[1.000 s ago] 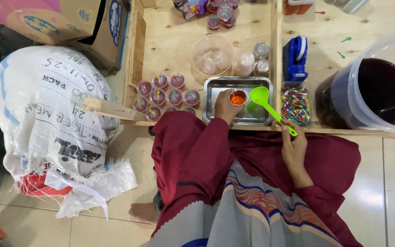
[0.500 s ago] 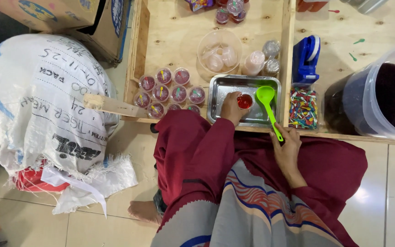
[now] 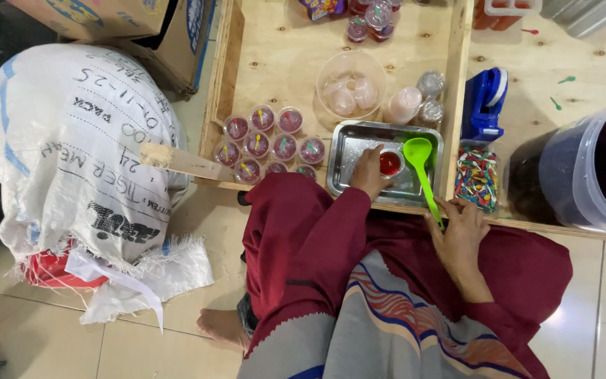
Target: The person scoops dark liquid into a small plastic cup and then seals the cup with a clear plastic lid using their hands.
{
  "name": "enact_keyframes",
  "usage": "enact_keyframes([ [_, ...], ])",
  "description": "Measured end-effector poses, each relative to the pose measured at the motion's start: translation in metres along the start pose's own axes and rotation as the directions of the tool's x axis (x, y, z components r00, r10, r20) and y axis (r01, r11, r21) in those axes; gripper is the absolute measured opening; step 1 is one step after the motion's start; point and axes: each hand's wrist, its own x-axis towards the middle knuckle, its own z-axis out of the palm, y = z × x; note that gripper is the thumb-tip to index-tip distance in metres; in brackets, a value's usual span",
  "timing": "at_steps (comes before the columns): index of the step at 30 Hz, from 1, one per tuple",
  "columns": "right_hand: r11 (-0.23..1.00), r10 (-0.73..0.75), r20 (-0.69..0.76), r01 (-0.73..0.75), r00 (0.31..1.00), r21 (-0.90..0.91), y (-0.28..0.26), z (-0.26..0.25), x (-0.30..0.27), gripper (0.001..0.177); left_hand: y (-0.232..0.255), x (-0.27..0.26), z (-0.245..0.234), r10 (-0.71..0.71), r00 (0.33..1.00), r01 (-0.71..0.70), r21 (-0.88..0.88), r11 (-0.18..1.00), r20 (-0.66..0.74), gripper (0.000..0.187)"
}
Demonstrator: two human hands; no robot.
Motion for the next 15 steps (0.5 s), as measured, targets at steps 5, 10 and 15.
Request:
enact_keyframes([
  [5, 0.991, -0.133, -0.051, 0.132, 0.990, -0.025, -0.013, -0.020, 0.054, 0.032, 0.028, 0.000, -0.052, 0.011, 0.997, -0.019, 0.122, 0.992, 0.070, 0.089],
  [10, 0.945, -0.327, -0.120, 0.324, 0.937, -0.045, -0.045, -0.017, 0.115, 0.034, 0.019, 0.011, -0.107, 0.065, 0.998, -0.066, 0.148, 0.987, 0.014, 0.075],
  [15, 0.882, -0.426, -0.134, 0.444, 0.895, 0.158, -0.087, 0.026, 0.178, 0.034, -0.031, 0.040, -0.083, -0.147, 0.943, -0.080, -0.630, 0.773, -0.300, 0.064],
])
